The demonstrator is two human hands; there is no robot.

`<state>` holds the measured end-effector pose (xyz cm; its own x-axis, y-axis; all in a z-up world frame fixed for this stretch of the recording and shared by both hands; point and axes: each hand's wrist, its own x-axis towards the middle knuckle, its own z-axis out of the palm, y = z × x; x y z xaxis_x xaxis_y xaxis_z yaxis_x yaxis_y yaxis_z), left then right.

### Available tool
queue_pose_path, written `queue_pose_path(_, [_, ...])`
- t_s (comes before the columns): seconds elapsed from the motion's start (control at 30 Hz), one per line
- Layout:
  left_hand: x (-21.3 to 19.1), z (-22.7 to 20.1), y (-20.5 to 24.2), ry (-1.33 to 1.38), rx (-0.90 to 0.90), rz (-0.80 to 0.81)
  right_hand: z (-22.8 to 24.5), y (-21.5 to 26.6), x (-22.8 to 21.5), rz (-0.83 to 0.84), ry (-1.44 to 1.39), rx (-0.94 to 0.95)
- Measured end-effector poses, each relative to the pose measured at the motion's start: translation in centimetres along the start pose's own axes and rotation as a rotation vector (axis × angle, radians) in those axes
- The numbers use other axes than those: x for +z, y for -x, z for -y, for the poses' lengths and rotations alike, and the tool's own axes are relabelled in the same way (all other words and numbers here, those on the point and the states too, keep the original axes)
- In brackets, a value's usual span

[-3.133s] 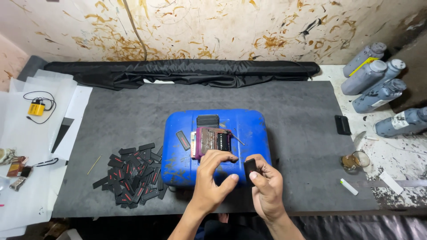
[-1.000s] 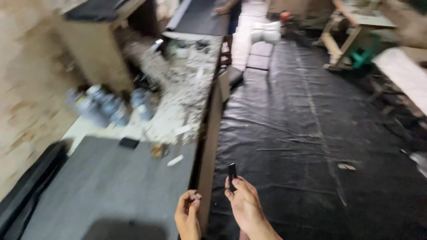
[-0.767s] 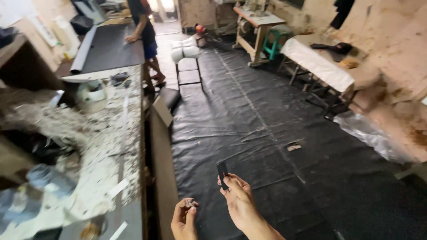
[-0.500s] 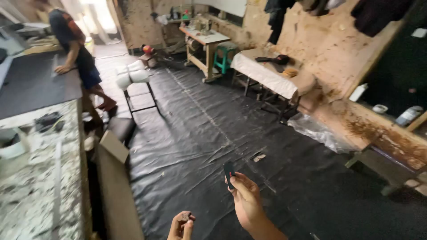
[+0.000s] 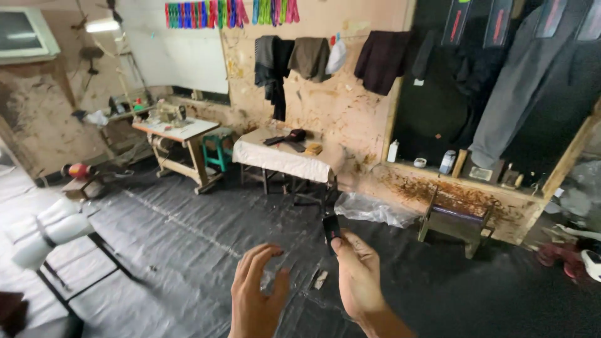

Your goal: Assembling small black components into a purple mold on a workbench using hands and a small alignment tool.

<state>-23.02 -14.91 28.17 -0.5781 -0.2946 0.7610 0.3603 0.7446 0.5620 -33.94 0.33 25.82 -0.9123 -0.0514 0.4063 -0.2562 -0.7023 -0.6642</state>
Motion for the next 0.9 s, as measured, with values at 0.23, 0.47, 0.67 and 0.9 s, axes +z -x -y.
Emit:
queue_pose_path(0.23, [-1.2,2.1,-19.8,-0.017,0.532,-0.074,-0.8,-9.9,6.7,-0.097,-0.001,-0.124])
queue_pose_path(0.47, [2.1,2.9,-34.5,-0.177,0.777,-0.131,0.7,-18.6,9.9,-0.191,0.028,-0.179])
queue_pose_path(0.67, [5.9,1.7,-42.3,-0.382,0.982,-0.482,2.7,-23.0,11.8,-0.249,0.176,-0.32])
queue_pose_path(0.9, [9.4,2.0,-48.3,-0.553,1.047,-0.4,4.5,-26.5,11.8,-0.181,0.28,-0.386])
